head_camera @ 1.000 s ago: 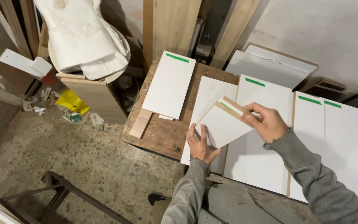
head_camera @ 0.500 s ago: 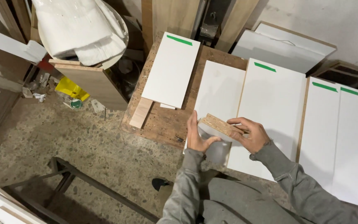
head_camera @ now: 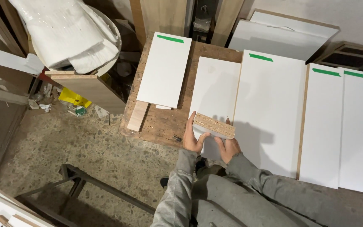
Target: Measuring, labeling with masking tape and pen, and organizing white wood panels in a workshop setting.
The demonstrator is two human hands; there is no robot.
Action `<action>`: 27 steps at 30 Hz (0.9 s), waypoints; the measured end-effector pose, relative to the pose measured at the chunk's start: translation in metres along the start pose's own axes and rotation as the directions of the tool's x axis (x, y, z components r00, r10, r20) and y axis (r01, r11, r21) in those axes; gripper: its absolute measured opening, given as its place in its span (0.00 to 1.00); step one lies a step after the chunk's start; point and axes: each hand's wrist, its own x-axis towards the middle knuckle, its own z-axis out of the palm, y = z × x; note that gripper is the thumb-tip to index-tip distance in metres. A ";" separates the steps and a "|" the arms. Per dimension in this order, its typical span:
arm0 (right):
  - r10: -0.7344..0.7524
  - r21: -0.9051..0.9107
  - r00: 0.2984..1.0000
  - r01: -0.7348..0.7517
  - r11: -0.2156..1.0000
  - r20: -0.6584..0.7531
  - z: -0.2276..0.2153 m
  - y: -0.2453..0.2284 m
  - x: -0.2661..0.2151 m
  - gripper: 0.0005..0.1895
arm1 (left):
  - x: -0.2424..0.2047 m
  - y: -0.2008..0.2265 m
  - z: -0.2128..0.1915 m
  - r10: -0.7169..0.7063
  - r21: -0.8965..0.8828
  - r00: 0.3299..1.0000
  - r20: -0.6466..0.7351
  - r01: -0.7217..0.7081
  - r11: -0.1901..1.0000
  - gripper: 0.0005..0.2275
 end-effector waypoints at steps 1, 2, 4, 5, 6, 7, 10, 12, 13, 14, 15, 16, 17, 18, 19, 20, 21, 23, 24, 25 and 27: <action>0.001 0.002 1.000 -0.001 1.000 0.003 0.002 0.013 0.002 0.45 | 0.000 0.000 -0.001 -0.003 0.002 1.000 -0.001 0.003 1.000 0.43; -0.026 -0.038 0.999 0.027 0.999 0.024 0.005 0.026 0.004 0.34 | 0.001 0.000 -0.003 -0.020 0.003 1.000 0.004 0.020 1.000 0.42; -0.056 -0.074 0.997 0.059 0.996 0.048 0.005 0.036 0.008 0.24 | 0.000 -0.004 -0.004 -0.035 0.009 0.999 0.006 0.035 0.999 0.41; -0.108 -0.094 0.993 0.111 0.989 0.043 0.002 0.033 0.010 0.22 | 0.000 -0.006 -0.004 0.000 0.028 1.000 -0.012 0.000 1.000 0.39; -0.160 -0.115 0.986 0.163 0.980 0.039 -0.001 0.029 0.013 0.20 | -0.001 -0.008 -0.004 0.037 0.048 0.999 -0.030 -0.035 0.998 0.37; -0.168 -0.110 0.985 0.172 0.979 0.042 -0.008 0.018 0.017 0.20 | 0.003 -0.003 -0.008 0.041 0.056 0.999 -0.036 -0.039 0.998 0.37; -0.191 -0.133 0.979 0.199 0.971 0.070 -0.031 -0.029 0.028 0.28 | 0.013 0.021 -0.023 -0.054 0.076 0.995 -0.085 0.060 0.995 0.35; -0.287 -0.147 0.948 0.306 0.941 0.136 -0.047 -0.080 0.039 0.28 | 0.025 0.042 -0.042 -0.022 -0.132 0.993 -0.120 0.006 0.991 0.31; -0.315 -0.134 0.938 0.334 0.933 0.144 -0.047 -0.098 0.044 0.28 | 0.032 0.049 -0.050 -0.006 -0.113 0.990 -0.142 -0.011 0.994 0.31; -0.432 -0.128 0.896 0.442 0.888 0.101 -0.048 -0.116 0.047 0.30 | 0.039 0.056 -0.059 -0.099 -0.249 0.980 -0.172 0.054 0.967 0.32; -0.541 -0.121 0.839 0.544 0.830 0.060 -0.047 -0.134 0.050 0.32 | 0.044 0.064 -0.069 -0.194 -0.381 0.962 -0.192 0.109 0.918 0.33; -0.567 -0.103 0.821 0.571 0.815 0.067 -0.049 -0.157 0.050 0.32 | 0.046 0.068 -0.078 -0.179 -0.363 0.959 -0.222 0.089 0.927 0.33; -0.602 -0.107 0.796 0.605 0.789 0.066 -0.050 -0.180 0.048 0.36 | 0.048 0.073 -0.087 -0.123 -0.395 0.954 -0.275 0.005 0.918 0.33; -0.636 -0.110 0.769 0.639 0.761 0.064 -0.051 -0.202 0.045 0.40 | 0.050 0.077 -0.097 -0.067 -0.421 0.943 -0.327 -0.082 0.903 0.32; -0.658 -0.096 0.750 0.662 0.744 0.070 -0.051 -0.218 0.042 0.40 | 0.049 0.086 -0.106 -0.051 -0.403 0.935 -0.352 -0.102 0.909 0.32; -0.735 -0.095 0.676 0.736 0.670 0.050 -0.051 -0.233 0.039 0.43 | 0.048 0.094 -0.115 -0.082 -0.423 0.924 -0.374 -0.091 0.902 0.32; -0.802 -0.094 0.596 0.801 0.592 0.029 -0.051 -0.246 0.033 0.45 | 0.044 0.102 -0.123 -0.114 -0.443 0.912 -0.393 -0.079 0.893 0.32; -0.811 -0.066 0.582 0.813 0.578 0.064 -0.048 -0.260 0.024 0.43 | 0.038 0.112 -0.136 -0.094 -0.446 0.901 -0.424 -0.117 0.888 0.32; -0.804 -0.055 0.587 0.809 0.585 0.096 -0.047 -0.266 0.019 0.41 | 0.034 0.116 -0.143 -0.088 -0.465 0.898 -0.431 -0.137 0.875 0.32; -0.813 -0.041 0.572 0.820 0.571 0.105 -0.045 -0.273 0.014 0.41 | 0.028 0.124 -0.147 -0.084 -0.453 0.889 -0.451 -0.147 0.879 0.32; -0.855 -0.014 0.507 0.861 0.509 0.109 -0.043 -0.287 0.004 0.41 | 0.017 0.140 -0.154 -0.093 -0.489 0.874 -0.477 -0.176 0.855 0.31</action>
